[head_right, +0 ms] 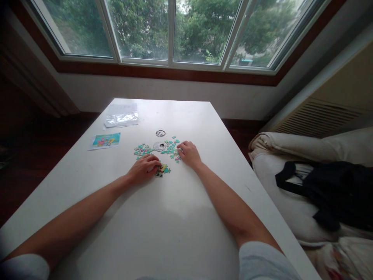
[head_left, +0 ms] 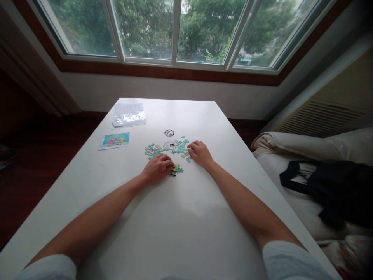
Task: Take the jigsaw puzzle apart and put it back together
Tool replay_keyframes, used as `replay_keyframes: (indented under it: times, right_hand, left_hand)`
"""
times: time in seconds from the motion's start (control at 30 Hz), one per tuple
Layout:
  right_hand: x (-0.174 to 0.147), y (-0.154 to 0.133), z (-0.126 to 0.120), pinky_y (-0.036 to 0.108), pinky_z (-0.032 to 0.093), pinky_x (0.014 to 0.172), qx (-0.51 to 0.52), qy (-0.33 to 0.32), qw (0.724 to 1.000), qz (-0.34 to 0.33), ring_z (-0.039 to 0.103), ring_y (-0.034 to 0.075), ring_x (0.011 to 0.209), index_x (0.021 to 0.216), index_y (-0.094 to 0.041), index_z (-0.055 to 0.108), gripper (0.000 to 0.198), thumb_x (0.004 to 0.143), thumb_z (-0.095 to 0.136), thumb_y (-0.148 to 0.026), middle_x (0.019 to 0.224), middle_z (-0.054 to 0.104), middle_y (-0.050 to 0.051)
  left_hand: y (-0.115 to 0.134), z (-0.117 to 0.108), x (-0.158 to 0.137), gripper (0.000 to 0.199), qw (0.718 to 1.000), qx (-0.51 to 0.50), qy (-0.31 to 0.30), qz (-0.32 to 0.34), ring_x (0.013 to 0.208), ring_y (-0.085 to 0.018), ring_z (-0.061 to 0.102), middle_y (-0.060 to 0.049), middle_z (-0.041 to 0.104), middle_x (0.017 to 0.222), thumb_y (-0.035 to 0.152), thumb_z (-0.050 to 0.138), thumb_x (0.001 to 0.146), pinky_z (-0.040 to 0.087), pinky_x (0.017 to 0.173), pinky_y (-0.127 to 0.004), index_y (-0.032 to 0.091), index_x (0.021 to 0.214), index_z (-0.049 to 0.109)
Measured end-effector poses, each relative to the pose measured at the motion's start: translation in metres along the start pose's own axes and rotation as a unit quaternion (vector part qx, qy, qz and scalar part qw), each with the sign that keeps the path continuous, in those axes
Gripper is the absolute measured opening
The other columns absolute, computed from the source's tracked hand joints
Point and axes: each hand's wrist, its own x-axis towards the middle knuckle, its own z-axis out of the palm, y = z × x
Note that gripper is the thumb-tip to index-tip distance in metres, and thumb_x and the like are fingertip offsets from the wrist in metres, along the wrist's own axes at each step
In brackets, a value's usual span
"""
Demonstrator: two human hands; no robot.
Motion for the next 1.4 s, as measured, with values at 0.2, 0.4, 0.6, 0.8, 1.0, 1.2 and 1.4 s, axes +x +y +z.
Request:
replay_keyframes:
  times: [0.2, 0.4, 0.6, 0.8, 1.0, 1.2, 1.4]
  right_hand:
    - [-0.0005, -0.0032, 0.0008, 0.044, 0.043, 0.101, -0.003, -0.008, 1.0, -0.015, 0.056, 0.028, 0.112, 0.11, -0.027, 0.073, 0.018, 0.096, 0.061, -0.026, 0.116, 0.068, 0.008]
    - [-0.0016, -0.0057, 0.0016, 0.044, 0.043, 0.101, -0.009, -0.003, 0.999, -0.031, 0.056, 0.028, 0.112, 0.11, -0.027, 0.073, 0.017, 0.095, 0.063, -0.027, 0.117, 0.068, 0.008]
    - [-0.0018, -0.0046, 0.0012, 0.044, 0.044, 0.099, 0.001, -0.002, 0.999, -0.049, 0.057, 0.027, 0.11, 0.099, -0.026, 0.074, 0.021, 0.092, 0.059, -0.014, 0.114, 0.07, 0.006]
    - [-0.0014, -0.0042, 0.0017, 0.044, 0.045, 0.1, 0.021, 0.002, 0.998, -0.062, 0.057, 0.027, 0.112, 0.096, -0.027, 0.075, 0.032, 0.084, 0.057, -0.003, 0.116, 0.07, 0.005]
    - [-0.0016, -0.0054, 0.0009, 0.043, 0.045, 0.1, 0.032, -0.007, 0.995, -0.09, 0.057, 0.026, 0.112, 0.091, -0.027, 0.075, 0.032, 0.084, 0.056, -0.002, 0.115, 0.07, 0.004]
    - [-0.0019, -0.0066, 0.0007, 0.044, 0.046, 0.101, 0.055, 0.0, 0.994, -0.099, 0.058, 0.026, 0.112, 0.099, -0.027, 0.074, 0.025, 0.086, 0.062, -0.01, 0.116, 0.071, 0.004]
    - [-0.002, -0.0066, 0.0014, 0.044, 0.046, 0.101, 0.059, 0.01, 0.994, -0.09, 0.059, 0.026, 0.112, 0.097, -0.026, 0.072, 0.02, 0.085, 0.064, -0.012, 0.114, 0.071, 0.005]
  left_hand:
    - [0.0017, -0.0014, -0.0001, 0.023, 1.0, 0.007, 0.0, 0.004, 0.101, -0.023, 0.062, -0.006, 0.071, 0.11, 0.019, 0.055, 0.096, 0.05, 0.094, -0.039, 0.026, 0.105, 0.075]
    - [0.002, -0.0009, -0.0003, 0.025, 1.0, 0.002, 0.008, 0.018, 0.098, -0.022, 0.064, -0.006, 0.074, 0.106, 0.02, 0.05, 0.1, 0.05, 0.092, -0.037, 0.023, 0.101, 0.075]
    - [0.0021, 0.0001, -0.0001, 0.025, 1.0, 0.006, 0.012, 0.023, 0.098, -0.022, 0.065, -0.005, 0.074, 0.104, 0.022, 0.05, 0.1, 0.051, 0.092, -0.037, 0.023, 0.1, 0.075]
    - [0.0021, -0.0004, 0.0002, 0.024, 1.0, 0.005, 0.005, 0.024, 0.097, -0.022, 0.064, -0.005, 0.074, 0.104, 0.02, 0.051, 0.099, 0.05, 0.091, -0.037, 0.023, 0.099, 0.075]
    - [0.0018, 0.0005, 0.0001, 0.024, 1.0, 0.008, 0.003, 0.025, 0.098, -0.022, 0.063, -0.005, 0.073, 0.105, 0.02, 0.051, 0.099, 0.049, 0.091, -0.037, 0.023, 0.099, 0.075]
    - [0.0026, -0.0005, 0.0, 0.024, 1.0, 0.007, 0.001, 0.026, 0.097, -0.021, 0.062, -0.005, 0.073, 0.105, 0.021, 0.051, 0.099, 0.049, 0.091, -0.037, 0.023, 0.099, 0.075]
    - [0.0025, -0.0008, 0.0009, 0.024, 1.0, 0.006, 0.0, 0.025, 0.097, -0.021, 0.062, -0.005, 0.072, 0.104, 0.02, 0.051, 0.099, 0.049, 0.091, -0.037, 0.023, 0.098, 0.075]
